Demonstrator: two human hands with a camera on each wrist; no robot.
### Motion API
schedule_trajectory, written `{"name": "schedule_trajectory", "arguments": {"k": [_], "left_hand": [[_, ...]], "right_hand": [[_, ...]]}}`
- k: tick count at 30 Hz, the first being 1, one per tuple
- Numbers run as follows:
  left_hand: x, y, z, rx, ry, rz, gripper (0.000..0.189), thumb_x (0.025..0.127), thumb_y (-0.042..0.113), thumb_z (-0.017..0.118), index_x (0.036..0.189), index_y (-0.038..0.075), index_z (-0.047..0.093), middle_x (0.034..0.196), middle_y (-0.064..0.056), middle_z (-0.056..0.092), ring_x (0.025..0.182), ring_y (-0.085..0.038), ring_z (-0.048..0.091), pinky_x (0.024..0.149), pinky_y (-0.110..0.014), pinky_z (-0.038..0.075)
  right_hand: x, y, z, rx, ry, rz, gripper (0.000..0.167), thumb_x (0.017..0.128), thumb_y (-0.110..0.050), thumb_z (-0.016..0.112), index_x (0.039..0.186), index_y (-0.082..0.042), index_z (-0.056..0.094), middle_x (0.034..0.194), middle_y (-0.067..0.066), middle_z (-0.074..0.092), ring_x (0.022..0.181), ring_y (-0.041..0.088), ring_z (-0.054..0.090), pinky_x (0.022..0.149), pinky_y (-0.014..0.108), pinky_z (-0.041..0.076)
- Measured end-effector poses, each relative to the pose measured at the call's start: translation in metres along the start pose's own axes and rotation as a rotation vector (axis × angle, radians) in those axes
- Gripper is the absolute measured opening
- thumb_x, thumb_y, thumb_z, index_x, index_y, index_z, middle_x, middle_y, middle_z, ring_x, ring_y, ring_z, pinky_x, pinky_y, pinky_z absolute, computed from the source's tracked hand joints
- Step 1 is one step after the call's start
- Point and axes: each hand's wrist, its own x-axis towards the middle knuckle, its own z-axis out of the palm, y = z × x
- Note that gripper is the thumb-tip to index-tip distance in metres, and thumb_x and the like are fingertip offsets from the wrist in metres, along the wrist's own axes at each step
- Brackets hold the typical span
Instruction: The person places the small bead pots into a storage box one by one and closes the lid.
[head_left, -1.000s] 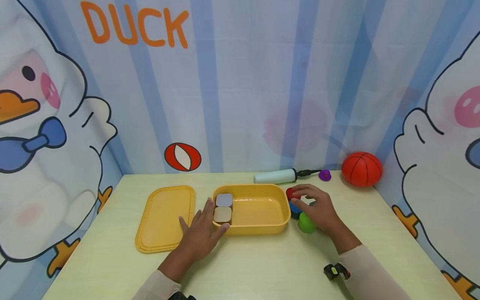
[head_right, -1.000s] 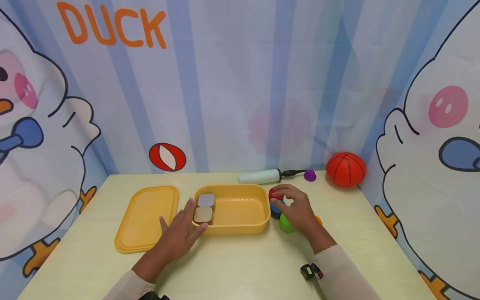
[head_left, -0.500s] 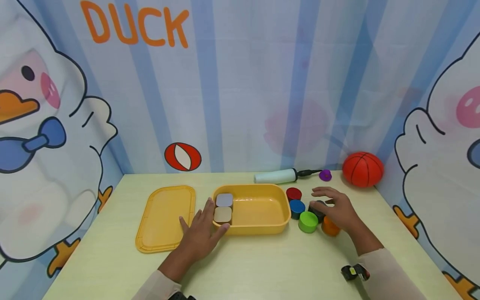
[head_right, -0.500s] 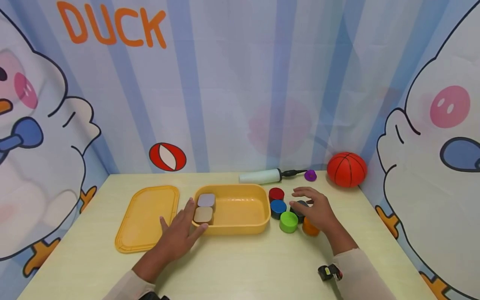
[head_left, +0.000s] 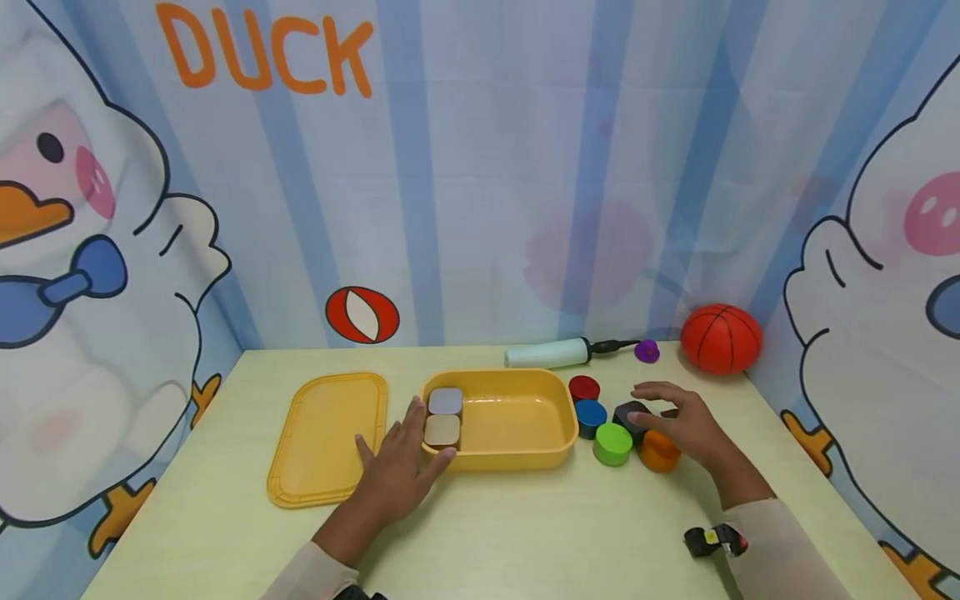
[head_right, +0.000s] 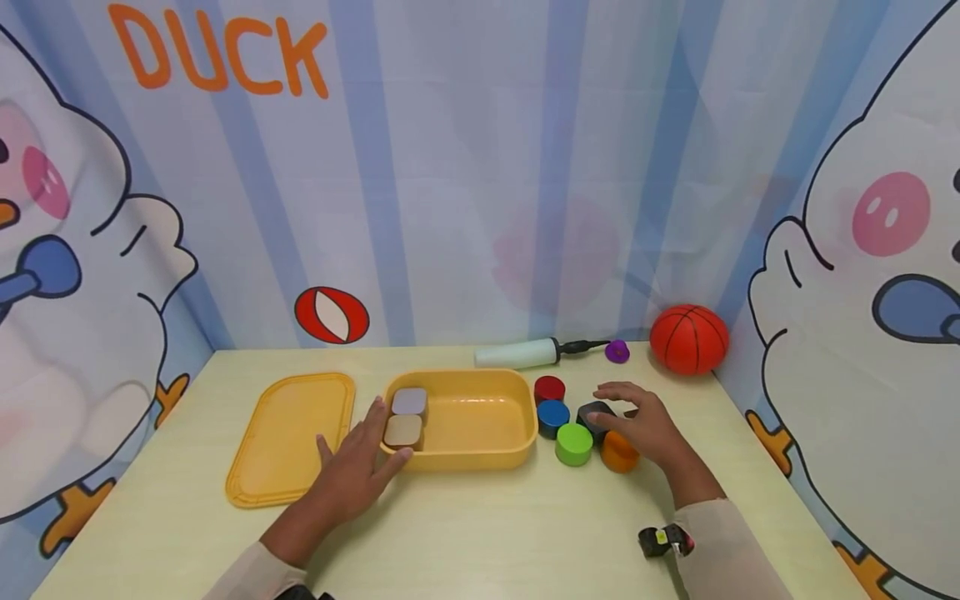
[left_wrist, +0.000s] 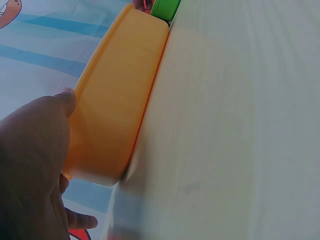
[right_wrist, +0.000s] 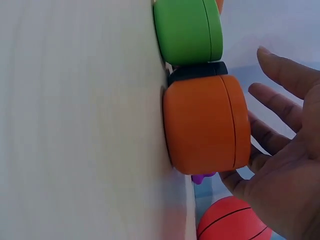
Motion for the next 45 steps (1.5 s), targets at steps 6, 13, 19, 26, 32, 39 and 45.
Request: {"name": "schedule_trajectory", "arguments": {"k": [6, 13, 19, 26, 32, 39, 45], "left_hand": [[0.0, -0.001, 0.001, -0.002, 0.001, 0.003, 0.094, 0.109, 0.072, 0.045, 0.178, 0.016, 0.011, 0.186, -0.002, 0.008, 0.163, -0.048, 0.035, 0.118, -0.093, -0.008], [0.0, -0.001, 0.0, -0.004, 0.001, 0.0, 0.094, 0.109, 0.071, 0.045, 0.178, 0.016, 0.01, 0.186, -0.002, 0.008, 0.164, -0.048, 0.034, 0.118, -0.093, -0.008], [-0.001, 0.0, -0.001, -0.008, -0.007, 0.0, 0.095, 0.11, 0.071, 0.045, 0.178, 0.016, 0.009, 0.186, -0.001, 0.007, 0.165, -0.046, 0.033, 0.118, -0.092, -0.009], [-0.001, 0.0, -0.002, -0.015, 0.002, 0.006, 0.094, 0.11, 0.071, 0.045, 0.178, 0.017, 0.009, 0.186, -0.001, 0.008, 0.166, -0.044, 0.032, 0.118, -0.092, -0.009], [-0.001, -0.001, -0.001, -0.016, -0.001, 0.004, 0.095, 0.109, 0.072, 0.044, 0.178, 0.017, 0.008, 0.186, -0.001, 0.007, 0.166, -0.044, 0.033, 0.118, -0.092, -0.009], [0.0, -0.001, 0.0, -0.021, -0.003, 0.001, 0.094, 0.109, 0.071, 0.045, 0.178, 0.017, 0.009, 0.186, -0.001, 0.007, 0.166, -0.044, 0.032, 0.118, -0.092, -0.01], [0.0, -0.001, 0.0, -0.021, -0.001, 0.002, 0.095, 0.109, 0.071, 0.045, 0.178, 0.017, 0.01, 0.186, -0.001, 0.008, 0.166, -0.044, 0.033, 0.118, -0.092, -0.009]], "right_hand": [[-0.003, 0.006, -0.003, 0.03, -0.055, 0.034, 0.055, 0.102, -0.031, 0.079, 0.148, -0.003, 0.066, 0.162, 0.024, 0.056, 0.147, 0.05, 0.052, 0.113, 0.065, 0.053], [-0.004, 0.009, 0.0, 0.022, -0.103, 0.097, 0.064, 0.101, -0.034, 0.08, 0.155, -0.006, 0.06, 0.164, 0.027, 0.051, 0.147, 0.054, 0.048, 0.117, 0.069, 0.048], [-0.004, 0.01, 0.003, 0.03, -0.135, 0.112, 0.066, 0.102, -0.029, 0.078, 0.159, -0.005, 0.054, 0.165, 0.03, 0.049, 0.146, 0.058, 0.048, 0.115, 0.07, 0.049], [-0.003, 0.01, 0.004, 0.024, -0.142, 0.106, 0.068, 0.103, -0.024, 0.075, 0.162, -0.002, 0.049, 0.164, 0.031, 0.049, 0.144, 0.057, 0.049, 0.115, 0.07, 0.049], [-0.003, 0.012, 0.005, 0.012, -0.147, 0.111, 0.064, 0.103, -0.023, 0.074, 0.16, -0.003, 0.052, 0.164, 0.032, 0.048, 0.141, 0.057, 0.052, 0.114, 0.067, 0.052], [-0.003, 0.011, 0.006, 0.011, -0.145, 0.128, 0.063, 0.103, -0.025, 0.074, 0.16, -0.005, 0.054, 0.164, 0.032, 0.047, 0.141, 0.056, 0.053, 0.113, 0.064, 0.054], [-0.004, 0.013, 0.006, 0.002, -0.133, 0.119, 0.061, 0.104, -0.025, 0.074, 0.158, -0.005, 0.055, 0.162, 0.032, 0.049, 0.142, 0.057, 0.053, 0.114, 0.065, 0.053]]}}
